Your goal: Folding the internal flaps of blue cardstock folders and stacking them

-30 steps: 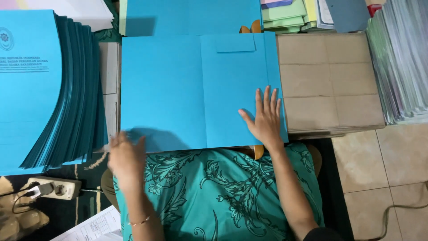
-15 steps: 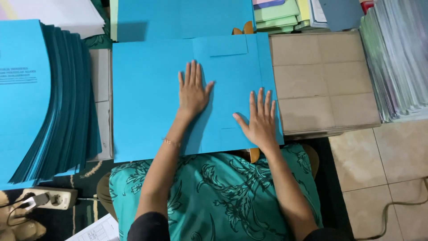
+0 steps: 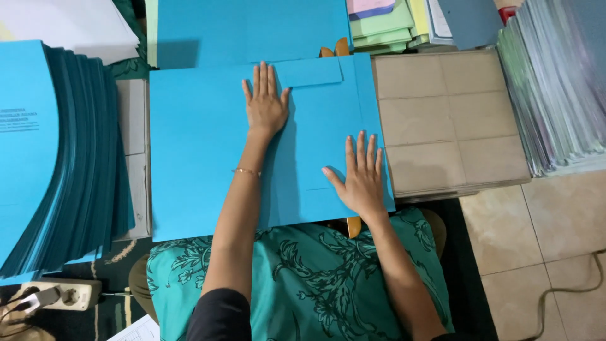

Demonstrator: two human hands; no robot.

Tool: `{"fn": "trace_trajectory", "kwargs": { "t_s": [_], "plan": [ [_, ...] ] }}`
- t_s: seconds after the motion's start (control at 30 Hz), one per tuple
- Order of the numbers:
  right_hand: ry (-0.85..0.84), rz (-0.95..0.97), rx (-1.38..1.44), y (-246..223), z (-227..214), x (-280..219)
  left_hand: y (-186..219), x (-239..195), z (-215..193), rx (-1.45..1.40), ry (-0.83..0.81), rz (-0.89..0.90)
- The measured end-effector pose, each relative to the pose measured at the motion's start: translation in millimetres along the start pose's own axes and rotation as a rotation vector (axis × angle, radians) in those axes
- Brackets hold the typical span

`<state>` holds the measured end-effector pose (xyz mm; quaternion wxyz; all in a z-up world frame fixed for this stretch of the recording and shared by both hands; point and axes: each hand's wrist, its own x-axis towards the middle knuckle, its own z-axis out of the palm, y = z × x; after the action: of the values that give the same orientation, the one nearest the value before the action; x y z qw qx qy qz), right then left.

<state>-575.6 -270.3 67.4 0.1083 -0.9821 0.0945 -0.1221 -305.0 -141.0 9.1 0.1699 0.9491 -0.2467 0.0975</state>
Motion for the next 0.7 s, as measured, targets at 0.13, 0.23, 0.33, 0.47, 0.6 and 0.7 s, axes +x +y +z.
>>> {"fn": "trace_trajectory", "kwargs": {
  "t_s": [0.13,0.23,0.33,0.47,0.6,0.7],
  "plan": [
    [-0.137,0.077,0.120,-8.5,-19.7,4.9,7.9,-41.1,-7.3,0.012,0.055,0.003],
    [-0.142,0.081,0.118,-8.8,-21.0,5.4,21.6,-80.5,-32.9,0.031,-0.011,0.005],
    [-0.144,0.097,0.115,-7.2,-20.4,5.9,38.8,-124.2,-62.7,0.020,-0.090,-0.016],
    [-0.169,0.104,0.114,-7.4,-22.3,5.1,51.0,-175.9,-85.6,-0.014,-0.121,0.004],
    [-0.173,0.108,0.111,-7.8,-24.1,4.6,42.0,-183.1,-86.5,-0.066,-0.109,0.038],
    [-0.189,0.112,0.125,-7.4,-23.0,5.3,22.8,-149.9,-65.8,-0.035,-0.017,0.049]
  ]
}}
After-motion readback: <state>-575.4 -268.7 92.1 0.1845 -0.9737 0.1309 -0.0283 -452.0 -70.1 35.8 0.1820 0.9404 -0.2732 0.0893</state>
